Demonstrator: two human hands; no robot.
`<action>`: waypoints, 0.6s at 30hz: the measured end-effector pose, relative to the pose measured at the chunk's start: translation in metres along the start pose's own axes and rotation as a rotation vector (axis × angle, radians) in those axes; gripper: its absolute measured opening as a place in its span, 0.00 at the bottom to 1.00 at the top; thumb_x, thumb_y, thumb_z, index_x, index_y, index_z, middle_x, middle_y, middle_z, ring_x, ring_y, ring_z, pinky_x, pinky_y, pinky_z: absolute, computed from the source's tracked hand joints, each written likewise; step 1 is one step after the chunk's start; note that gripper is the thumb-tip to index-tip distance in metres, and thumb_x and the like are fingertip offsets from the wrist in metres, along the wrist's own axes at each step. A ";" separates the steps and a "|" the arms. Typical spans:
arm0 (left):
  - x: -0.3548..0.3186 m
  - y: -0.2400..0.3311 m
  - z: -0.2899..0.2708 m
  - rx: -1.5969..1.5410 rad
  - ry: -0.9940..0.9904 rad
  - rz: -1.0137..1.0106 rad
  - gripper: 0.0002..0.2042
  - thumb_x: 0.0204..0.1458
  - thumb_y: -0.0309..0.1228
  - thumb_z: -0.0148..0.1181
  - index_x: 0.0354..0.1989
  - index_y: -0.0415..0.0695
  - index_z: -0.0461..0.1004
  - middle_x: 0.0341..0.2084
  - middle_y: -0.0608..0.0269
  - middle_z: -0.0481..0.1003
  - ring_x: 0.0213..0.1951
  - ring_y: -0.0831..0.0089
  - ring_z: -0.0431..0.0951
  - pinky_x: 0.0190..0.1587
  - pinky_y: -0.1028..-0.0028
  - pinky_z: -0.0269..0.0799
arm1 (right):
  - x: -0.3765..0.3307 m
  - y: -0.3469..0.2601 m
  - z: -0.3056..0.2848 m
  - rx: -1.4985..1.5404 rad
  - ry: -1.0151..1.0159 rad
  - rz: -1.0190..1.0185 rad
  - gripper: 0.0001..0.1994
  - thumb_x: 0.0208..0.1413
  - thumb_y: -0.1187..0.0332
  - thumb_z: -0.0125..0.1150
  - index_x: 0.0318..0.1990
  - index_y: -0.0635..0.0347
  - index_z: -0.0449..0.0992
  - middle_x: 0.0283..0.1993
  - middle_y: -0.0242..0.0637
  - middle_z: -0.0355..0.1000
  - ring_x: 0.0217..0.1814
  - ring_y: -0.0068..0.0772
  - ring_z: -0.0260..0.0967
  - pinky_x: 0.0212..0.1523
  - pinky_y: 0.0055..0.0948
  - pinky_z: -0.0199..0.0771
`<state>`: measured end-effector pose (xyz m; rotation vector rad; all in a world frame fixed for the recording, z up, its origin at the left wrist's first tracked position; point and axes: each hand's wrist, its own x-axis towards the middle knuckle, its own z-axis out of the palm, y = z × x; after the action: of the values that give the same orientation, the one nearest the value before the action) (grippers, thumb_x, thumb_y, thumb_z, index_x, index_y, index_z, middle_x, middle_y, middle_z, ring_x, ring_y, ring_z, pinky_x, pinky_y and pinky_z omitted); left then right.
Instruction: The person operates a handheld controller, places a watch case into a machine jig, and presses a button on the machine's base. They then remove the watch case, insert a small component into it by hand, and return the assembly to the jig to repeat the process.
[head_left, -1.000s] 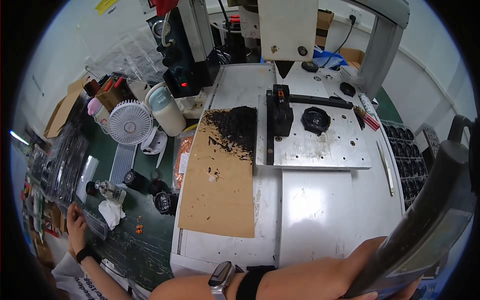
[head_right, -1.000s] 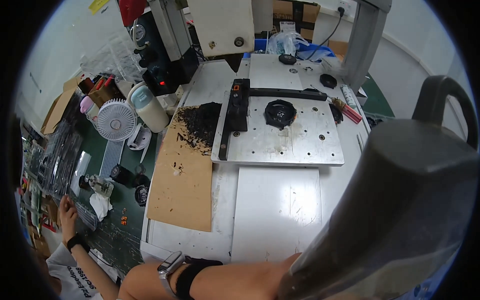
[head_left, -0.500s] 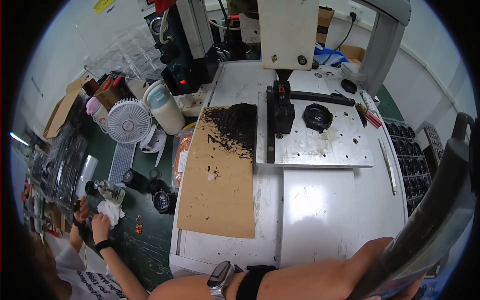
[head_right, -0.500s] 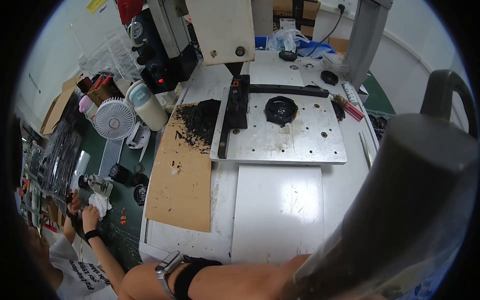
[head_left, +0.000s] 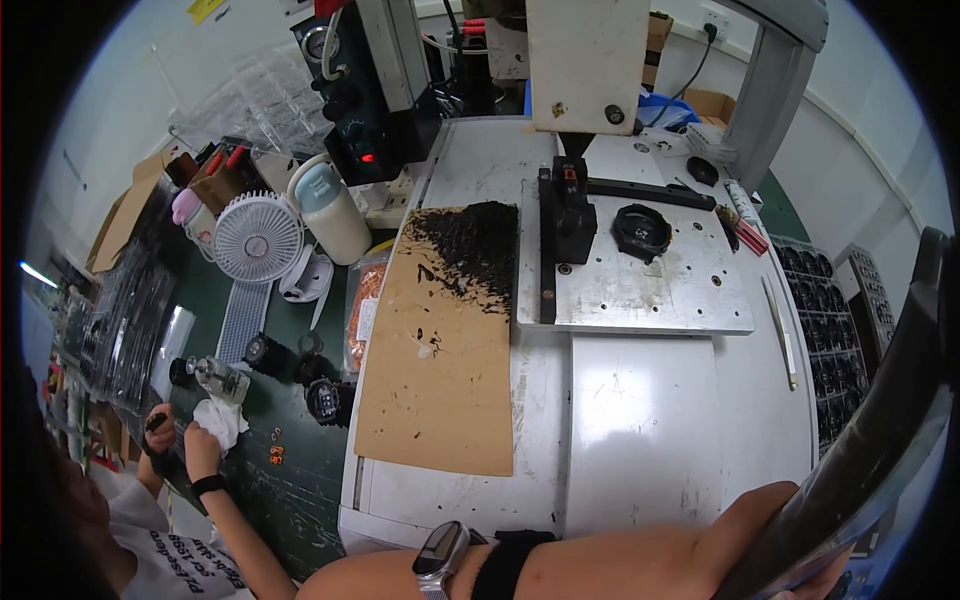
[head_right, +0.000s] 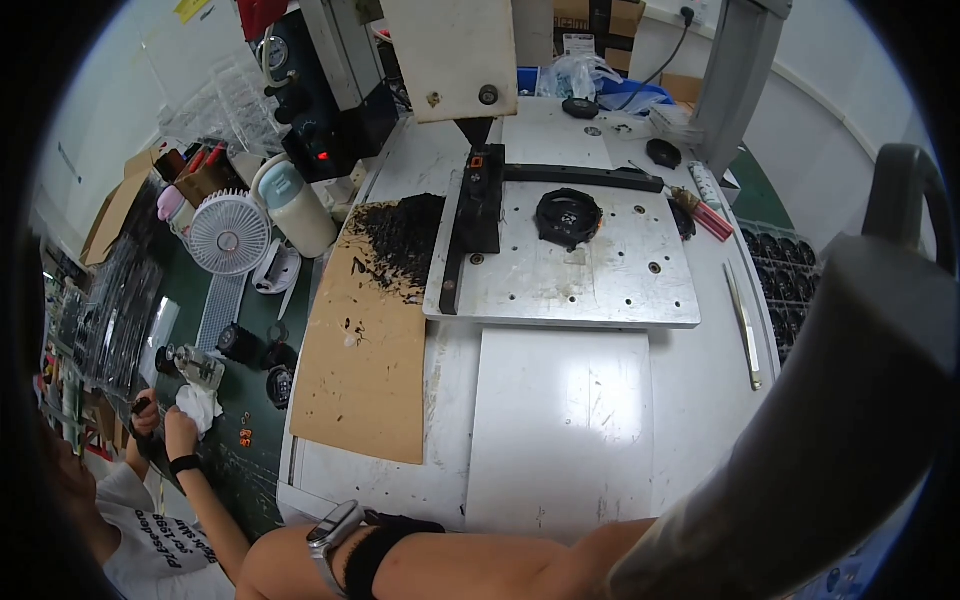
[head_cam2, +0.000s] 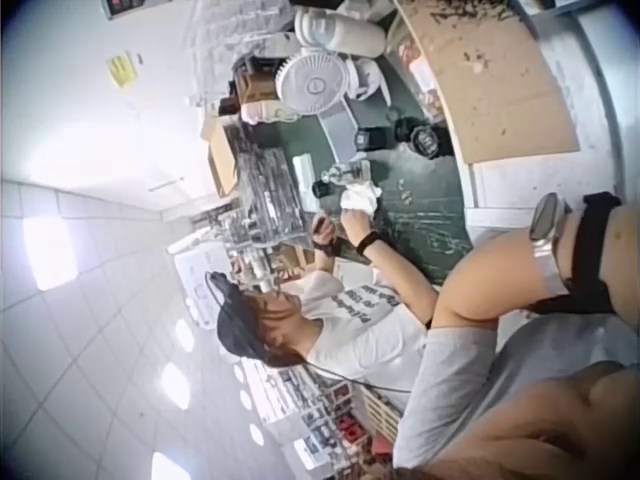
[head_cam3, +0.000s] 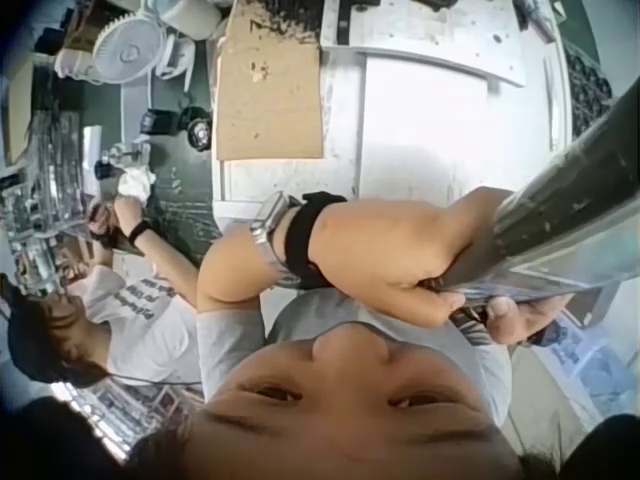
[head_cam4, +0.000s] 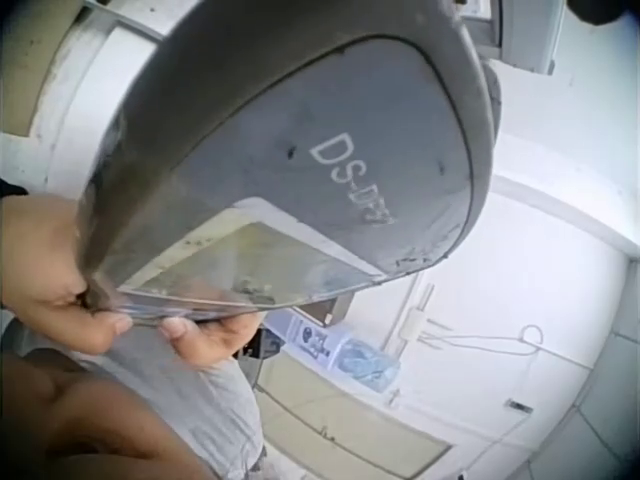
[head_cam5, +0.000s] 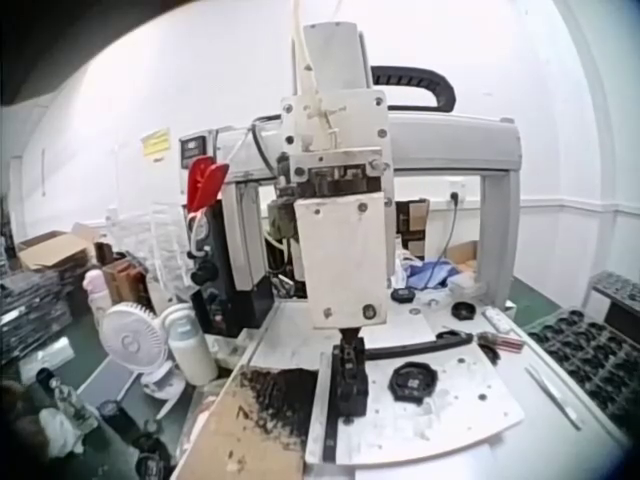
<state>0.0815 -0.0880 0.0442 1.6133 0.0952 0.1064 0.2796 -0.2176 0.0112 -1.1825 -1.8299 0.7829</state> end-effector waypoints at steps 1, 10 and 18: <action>0.005 0.015 -0.003 0.162 -0.161 -0.293 0.30 0.45 0.21 0.50 0.56 0.28 0.45 0.22 0.47 0.71 0.23 0.57 0.74 0.25 0.69 0.68 | 0.000 0.007 -0.013 -0.232 -0.425 -0.298 0.08 0.40 0.73 0.67 0.24 0.66 0.73 0.21 0.36 0.71 0.21 0.25 0.67 0.25 0.23 0.66; -0.004 -0.042 0.016 -0.188 0.238 0.568 0.29 0.45 0.20 0.50 0.56 0.28 0.46 0.22 0.50 0.70 0.21 0.62 0.73 0.24 0.71 0.67 | -0.003 -0.029 0.044 0.363 0.635 0.398 0.09 0.40 0.73 0.67 0.26 0.66 0.72 0.21 0.36 0.71 0.22 0.26 0.67 0.24 0.22 0.65; -0.003 -0.051 0.022 -0.085 0.276 0.640 0.29 0.46 0.20 0.50 0.56 0.26 0.45 0.21 0.51 0.69 0.21 0.63 0.72 0.25 0.72 0.66 | 0.007 0.018 -0.021 -0.187 -0.473 -0.392 0.08 0.40 0.73 0.65 0.27 0.66 0.73 0.22 0.36 0.71 0.23 0.27 0.67 0.25 0.23 0.66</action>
<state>0.0819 -0.1083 -0.0077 1.4849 -0.2151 0.8153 0.3041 -0.2032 0.0088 -0.7410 -2.4736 0.7121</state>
